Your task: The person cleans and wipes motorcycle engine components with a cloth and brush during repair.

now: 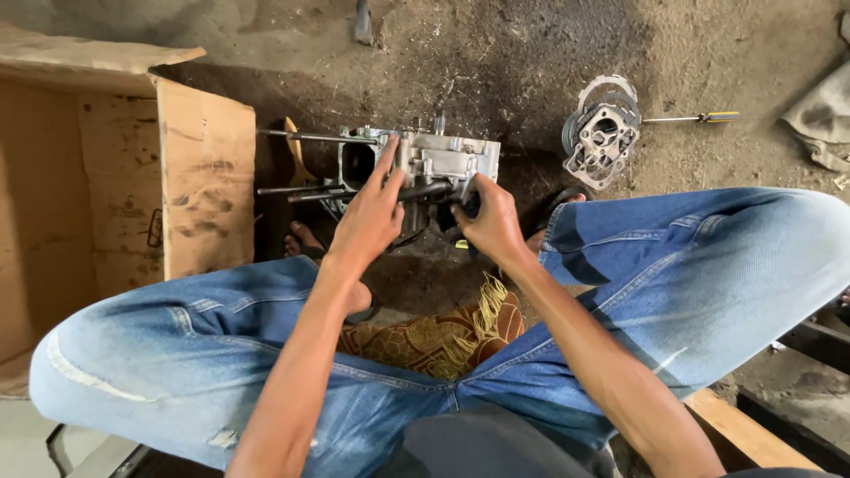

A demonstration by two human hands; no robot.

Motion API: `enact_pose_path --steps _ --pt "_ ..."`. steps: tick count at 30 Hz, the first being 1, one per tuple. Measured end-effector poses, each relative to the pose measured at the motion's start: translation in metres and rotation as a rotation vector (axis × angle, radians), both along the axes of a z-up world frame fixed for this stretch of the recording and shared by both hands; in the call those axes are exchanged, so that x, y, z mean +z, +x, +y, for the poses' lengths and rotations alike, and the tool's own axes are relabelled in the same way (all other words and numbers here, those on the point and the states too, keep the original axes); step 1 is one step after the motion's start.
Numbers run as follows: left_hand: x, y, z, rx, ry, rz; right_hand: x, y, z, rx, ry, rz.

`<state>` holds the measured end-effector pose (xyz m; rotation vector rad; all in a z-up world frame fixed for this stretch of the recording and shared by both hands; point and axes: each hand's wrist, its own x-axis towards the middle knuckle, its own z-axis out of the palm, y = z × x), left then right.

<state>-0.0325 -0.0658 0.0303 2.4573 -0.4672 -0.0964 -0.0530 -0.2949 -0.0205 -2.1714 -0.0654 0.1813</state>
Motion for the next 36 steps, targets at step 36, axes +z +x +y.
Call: enact_pose_path --steps 36 --pt "-0.001 0.049 0.020 0.056 -0.288 0.323 -0.021 -0.023 -0.002 0.015 -0.325 -0.308"
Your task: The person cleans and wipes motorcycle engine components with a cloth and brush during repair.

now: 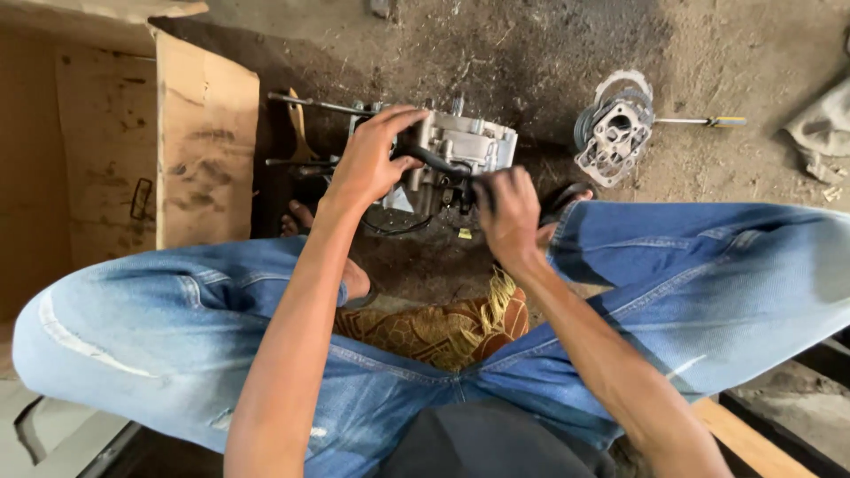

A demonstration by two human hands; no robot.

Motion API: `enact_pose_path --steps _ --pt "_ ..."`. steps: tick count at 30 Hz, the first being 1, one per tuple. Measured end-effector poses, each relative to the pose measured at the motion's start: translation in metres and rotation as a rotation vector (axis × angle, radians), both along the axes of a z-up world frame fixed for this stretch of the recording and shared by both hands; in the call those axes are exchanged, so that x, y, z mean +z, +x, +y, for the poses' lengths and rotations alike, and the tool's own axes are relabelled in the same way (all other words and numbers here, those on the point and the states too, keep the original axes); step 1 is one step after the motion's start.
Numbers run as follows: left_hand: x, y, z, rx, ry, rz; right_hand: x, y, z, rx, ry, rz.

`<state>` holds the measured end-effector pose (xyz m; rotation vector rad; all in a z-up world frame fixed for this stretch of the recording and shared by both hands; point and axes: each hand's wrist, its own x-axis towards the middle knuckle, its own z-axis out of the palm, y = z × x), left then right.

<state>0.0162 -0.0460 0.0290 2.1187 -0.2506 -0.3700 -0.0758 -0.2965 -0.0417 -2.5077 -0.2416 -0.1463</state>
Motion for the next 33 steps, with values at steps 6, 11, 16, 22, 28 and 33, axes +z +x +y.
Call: enact_pose_path --steps 6,11,16,22,28,33 --pt "-0.002 -0.002 0.001 0.006 0.002 -0.037 0.053 -0.018 0.011 0.173 -0.056 -0.009" --pt "0.001 -0.005 0.002 0.027 0.019 -0.033 0.014 -0.013 0.000 0.257 -0.012 0.021" --pt "0.005 -0.002 -0.003 0.036 0.029 0.004 0.005 -0.010 0.001 0.252 -0.009 -0.045" --pt "0.000 -0.004 -0.002 0.030 0.028 -0.043 0.032 0.000 0.017 0.300 0.030 -0.098" --pt "0.004 -0.001 -0.003 0.023 0.022 -0.022 0.034 0.004 0.016 0.302 -0.098 -0.120" --pt "0.013 0.001 -0.002 0.042 0.043 0.040 0.032 -0.002 0.002 0.214 -0.122 -0.054"
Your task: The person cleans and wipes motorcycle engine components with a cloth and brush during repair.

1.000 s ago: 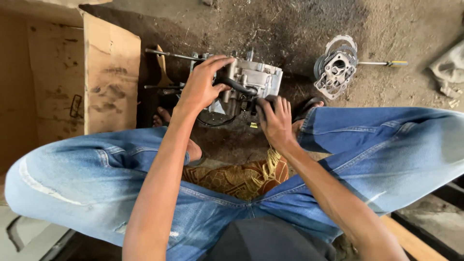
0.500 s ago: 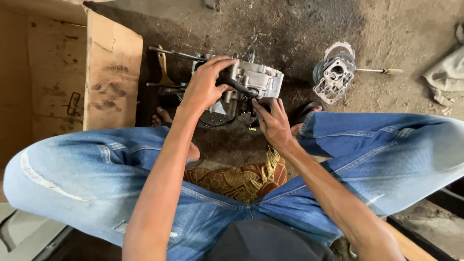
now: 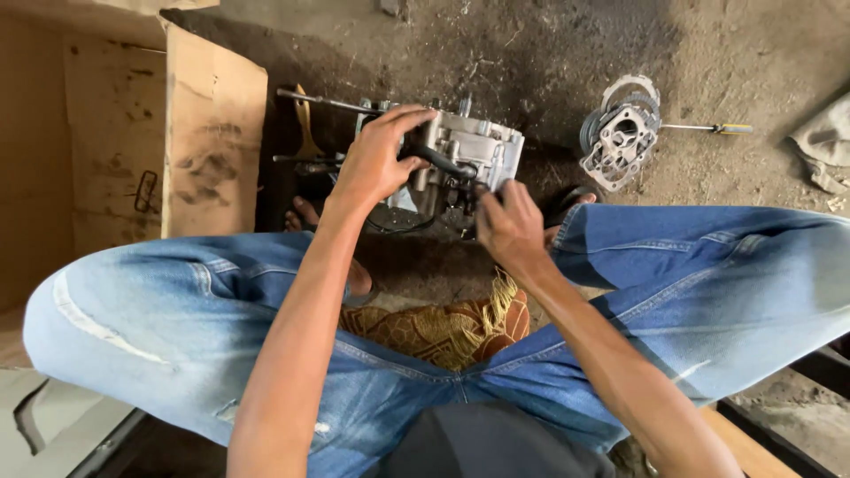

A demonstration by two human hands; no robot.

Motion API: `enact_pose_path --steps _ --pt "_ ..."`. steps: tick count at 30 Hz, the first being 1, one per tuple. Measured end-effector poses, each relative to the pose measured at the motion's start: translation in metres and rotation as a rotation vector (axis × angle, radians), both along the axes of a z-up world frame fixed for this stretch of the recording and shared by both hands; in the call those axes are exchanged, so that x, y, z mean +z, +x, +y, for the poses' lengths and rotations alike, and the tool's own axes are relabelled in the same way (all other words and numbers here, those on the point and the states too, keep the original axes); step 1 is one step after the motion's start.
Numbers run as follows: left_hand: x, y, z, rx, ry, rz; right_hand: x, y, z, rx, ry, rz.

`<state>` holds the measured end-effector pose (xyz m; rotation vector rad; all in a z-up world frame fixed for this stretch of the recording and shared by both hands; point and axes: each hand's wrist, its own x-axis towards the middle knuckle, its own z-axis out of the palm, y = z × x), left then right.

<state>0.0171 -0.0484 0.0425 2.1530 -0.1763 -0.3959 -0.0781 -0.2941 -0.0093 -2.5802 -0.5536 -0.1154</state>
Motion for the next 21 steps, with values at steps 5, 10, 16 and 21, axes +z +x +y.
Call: enact_pose_path --steps 5,10,16,21 --pt "-0.010 -0.002 0.001 -0.022 -0.021 -0.055 0.013 -0.002 -0.001 -0.059 0.098 0.033" --pt "-0.005 -0.002 0.002 -0.004 -0.026 -0.062 0.002 0.005 0.022 -0.004 0.195 -0.038" --pt "-0.014 0.001 0.001 -0.002 0.014 -0.049 0.002 0.017 0.029 -0.473 0.458 0.278" --pt "-0.007 -0.002 -0.001 -0.011 0.013 -0.061 0.001 0.019 0.028 -0.531 0.453 0.456"
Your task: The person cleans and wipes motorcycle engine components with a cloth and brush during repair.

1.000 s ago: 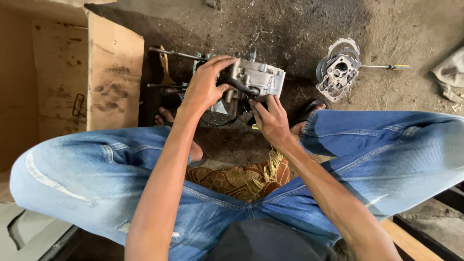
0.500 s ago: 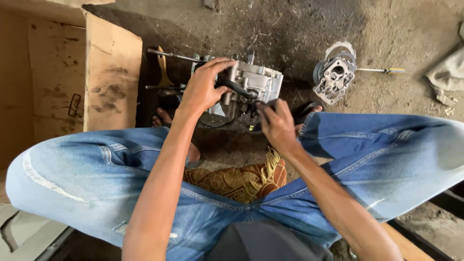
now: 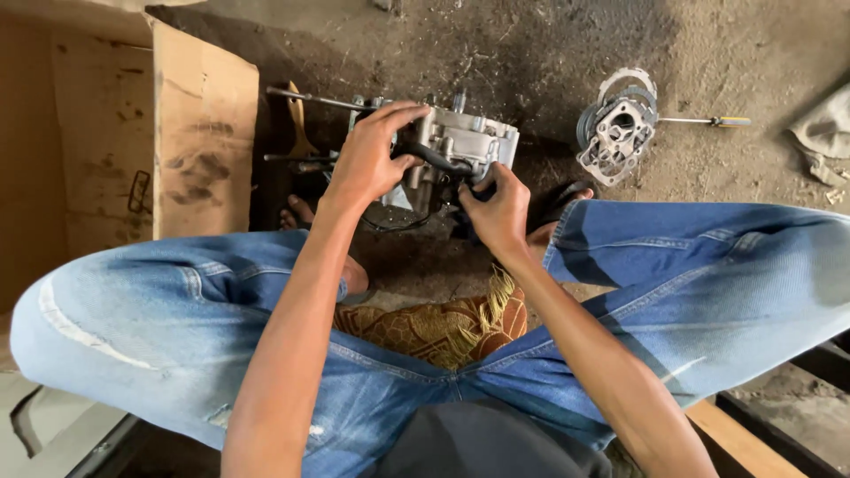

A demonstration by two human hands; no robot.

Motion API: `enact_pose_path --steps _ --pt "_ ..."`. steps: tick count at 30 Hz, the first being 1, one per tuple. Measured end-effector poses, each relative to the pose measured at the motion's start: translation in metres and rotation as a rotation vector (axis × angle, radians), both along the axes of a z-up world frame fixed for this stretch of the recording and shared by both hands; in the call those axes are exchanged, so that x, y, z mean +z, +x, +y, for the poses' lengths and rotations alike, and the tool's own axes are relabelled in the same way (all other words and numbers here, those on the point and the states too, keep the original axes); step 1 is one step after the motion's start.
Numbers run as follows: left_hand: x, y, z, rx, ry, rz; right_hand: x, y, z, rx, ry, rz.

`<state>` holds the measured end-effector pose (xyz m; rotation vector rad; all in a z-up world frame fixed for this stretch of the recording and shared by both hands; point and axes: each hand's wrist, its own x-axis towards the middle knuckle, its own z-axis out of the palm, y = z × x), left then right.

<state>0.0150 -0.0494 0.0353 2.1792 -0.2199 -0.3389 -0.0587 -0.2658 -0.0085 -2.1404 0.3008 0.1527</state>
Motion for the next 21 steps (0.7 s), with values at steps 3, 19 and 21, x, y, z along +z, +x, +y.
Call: enact_pose_path --steps 3,19,21 --pt "0.003 0.001 0.000 0.027 -0.011 0.053 -0.009 0.002 -0.015 -0.012 -0.006 0.014" --pt "-0.002 -0.003 0.004 -0.003 -0.025 -0.055 -0.024 -0.025 -0.011 0.210 -0.114 -0.261" --pt "-0.003 -0.001 0.001 -0.019 0.042 0.006 -0.001 -0.030 -0.010 0.319 -0.268 -0.349"
